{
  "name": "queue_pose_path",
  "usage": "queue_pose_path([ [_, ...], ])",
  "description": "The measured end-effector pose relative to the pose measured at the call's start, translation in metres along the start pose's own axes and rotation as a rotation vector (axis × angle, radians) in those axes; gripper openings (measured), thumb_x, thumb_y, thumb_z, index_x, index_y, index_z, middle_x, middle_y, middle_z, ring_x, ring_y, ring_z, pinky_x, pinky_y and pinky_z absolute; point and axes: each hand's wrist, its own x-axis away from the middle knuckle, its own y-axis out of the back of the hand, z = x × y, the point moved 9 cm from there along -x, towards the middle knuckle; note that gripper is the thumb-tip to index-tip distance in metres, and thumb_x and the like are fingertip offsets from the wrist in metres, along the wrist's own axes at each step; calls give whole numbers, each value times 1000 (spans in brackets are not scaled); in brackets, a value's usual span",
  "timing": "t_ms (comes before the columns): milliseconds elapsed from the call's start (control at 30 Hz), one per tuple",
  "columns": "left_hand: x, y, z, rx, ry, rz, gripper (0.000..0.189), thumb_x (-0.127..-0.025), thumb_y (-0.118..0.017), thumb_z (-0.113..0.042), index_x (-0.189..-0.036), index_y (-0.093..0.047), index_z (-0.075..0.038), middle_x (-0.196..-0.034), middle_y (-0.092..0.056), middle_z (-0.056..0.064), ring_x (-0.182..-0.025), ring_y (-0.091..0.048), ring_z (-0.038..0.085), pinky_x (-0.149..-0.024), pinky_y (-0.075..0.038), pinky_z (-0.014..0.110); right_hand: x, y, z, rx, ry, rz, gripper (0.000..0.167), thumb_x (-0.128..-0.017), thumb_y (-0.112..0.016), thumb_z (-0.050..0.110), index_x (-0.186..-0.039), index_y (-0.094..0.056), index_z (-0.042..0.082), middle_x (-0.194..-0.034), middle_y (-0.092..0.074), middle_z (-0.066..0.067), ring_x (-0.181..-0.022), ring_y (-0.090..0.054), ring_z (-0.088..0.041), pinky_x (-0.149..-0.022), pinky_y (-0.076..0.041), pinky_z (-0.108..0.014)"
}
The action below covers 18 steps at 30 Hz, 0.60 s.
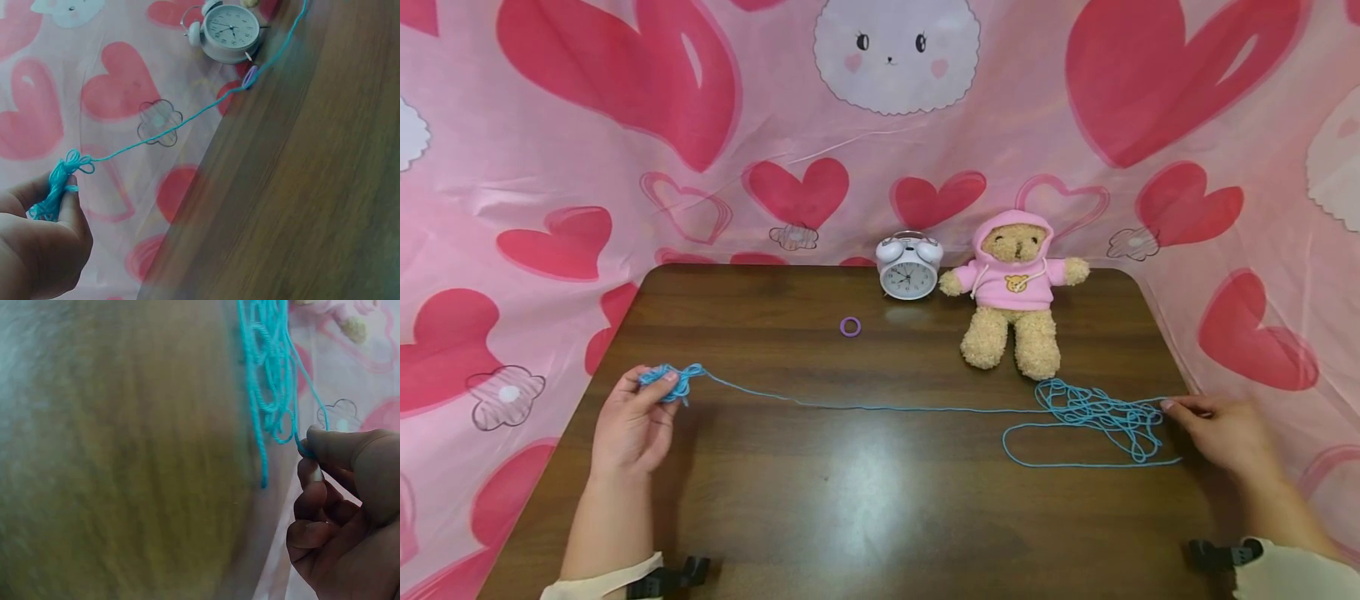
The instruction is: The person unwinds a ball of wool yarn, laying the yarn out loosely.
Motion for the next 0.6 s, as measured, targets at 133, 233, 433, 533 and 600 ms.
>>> queue_pose_path([
  [133, -1, -3, 8, -30, 7, 6, 25, -98, -50, 19, -93, -61, -2, -87, -70, 11, -73, -73, 21, -67, -61, 28, -1, -10, -2, 8, -1, 56, 45, -101, -67, 36, -115, -74, -6, -102, -71, -33, -105, -59, -60, -71, -46, -40],
  [233, -1, -7, 14, -50, 22, 10, 26, -99, -50, 19, -93, -61, -3, -86, -71, 10, -73, -73, 20, -67, -61, 27, -1, -14, -2, 33, 12, 81, 45, -101, -66, 36, -117, -73, -5, -112, -66, -38, -107, -57, -62, -76, -47, -53],
  [433, -3, -17, 28, -68, 63, 26, 25, -99, -51, 18, -94, -60, -5, -86, -71, 8, -75, -73, 19, -70, -62, 27, 1, -13, 0, 42, 59, 80, 35, -100, -67, 25, -120, -72, -4, -117, -63, -40, -109, -56, -62, -76, -46, -53],
  [533, -4, -22, 32, -67, 75, 31, 25, -98, -52, 18, -95, -59, -5, -86, -69, 8, -75, -72, 19, -72, -62, 28, 2, -11, 1, 37, 75, 82, 30, -99, -67, 17, -120, -71, -4, -118, -62, -41, -110, -56, -62, -75, -45, -47],
  [600, -4, -23, 33, -76, 76, 29, 25, -98, -53, 18, -94, -58, -6, -86, -69, 8, -75, -72, 19, -72, -62, 27, 3, -10, 0, 33, 77, 82, 28, -99, -66, 14, -120, -72, -4, -118, -63, -41, -110, -56, -61, -74, -44, -44],
])
